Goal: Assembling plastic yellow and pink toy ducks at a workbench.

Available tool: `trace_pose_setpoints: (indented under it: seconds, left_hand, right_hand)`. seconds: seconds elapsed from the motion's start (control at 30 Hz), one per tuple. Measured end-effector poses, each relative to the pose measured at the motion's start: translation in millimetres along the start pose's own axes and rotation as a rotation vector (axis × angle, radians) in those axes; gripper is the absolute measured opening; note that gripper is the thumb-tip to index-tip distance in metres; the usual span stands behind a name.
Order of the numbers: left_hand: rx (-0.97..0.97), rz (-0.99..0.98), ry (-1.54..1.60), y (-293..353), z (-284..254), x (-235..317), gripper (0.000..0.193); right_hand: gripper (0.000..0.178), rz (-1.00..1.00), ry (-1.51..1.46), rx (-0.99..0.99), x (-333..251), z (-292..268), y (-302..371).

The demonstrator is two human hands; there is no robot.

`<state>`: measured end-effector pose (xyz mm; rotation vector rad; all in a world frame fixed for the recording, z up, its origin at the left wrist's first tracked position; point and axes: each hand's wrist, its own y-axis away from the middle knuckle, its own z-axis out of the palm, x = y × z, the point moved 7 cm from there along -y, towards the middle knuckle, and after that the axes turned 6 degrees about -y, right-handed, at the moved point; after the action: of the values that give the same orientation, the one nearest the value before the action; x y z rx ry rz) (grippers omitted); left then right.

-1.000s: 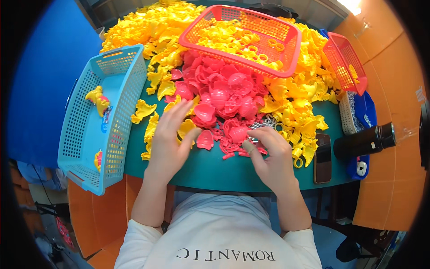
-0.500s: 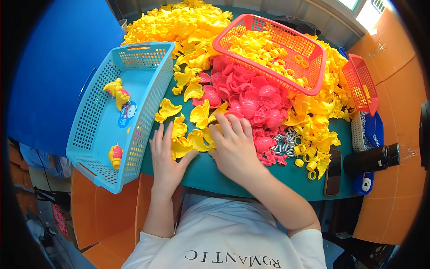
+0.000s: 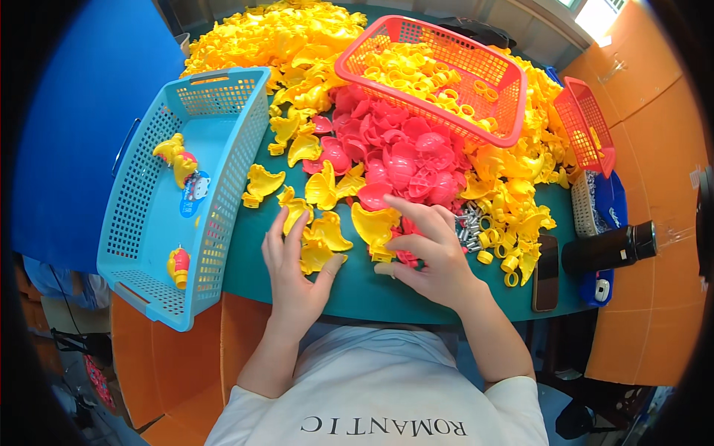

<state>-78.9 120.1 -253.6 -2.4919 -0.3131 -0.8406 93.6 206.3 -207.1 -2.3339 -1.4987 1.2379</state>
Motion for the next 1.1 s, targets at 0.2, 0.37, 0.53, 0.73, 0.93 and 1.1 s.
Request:
trace_pose_setpoints:
  seconds: [0.2, 0.37, 0.53, 0.73, 0.93, 1.1]
  left_hand:
    - [0.048, -0.063, -0.058, 4.1, -18.1, -11.8, 0.06]
    - [-0.084, -0.102, 0.047, -2.2, -17.0, -22.0, 0.052]
    - [-0.068, 0.008, -0.106, -12.9, -9.7, -12.1, 0.033]
    - [0.094, 0.087, 0.387, 1.4, -21.3, -14.3, 0.019]
    - [-0.769, -1.006, 1.543, 71.2, 62.8, 43.8, 0.028]
    - [-1.062, -0.946, 1.51, 82.9, 86.4, 73.7, 0.033]
  right_hand:
    - [0.032, 0.218, -0.225, 0.131, -2.8, -43.2, 51.0]
    - [0.022, 0.545, 0.154, 0.511, 20.6, -121.6, 126.8]
    - [0.029, 0.599, 0.541, 0.405, 61.9, -134.3, 131.4]
    - [0.024, 0.465, 0.311, 0.497, 11.9, -111.2, 112.4]
    - [0.014, 0.389, 0.398, 0.282, 27.5, -71.0, 94.0]
    - [0.012, 0.336, 0.403, 0.214, 44.3, -64.0, 67.6]
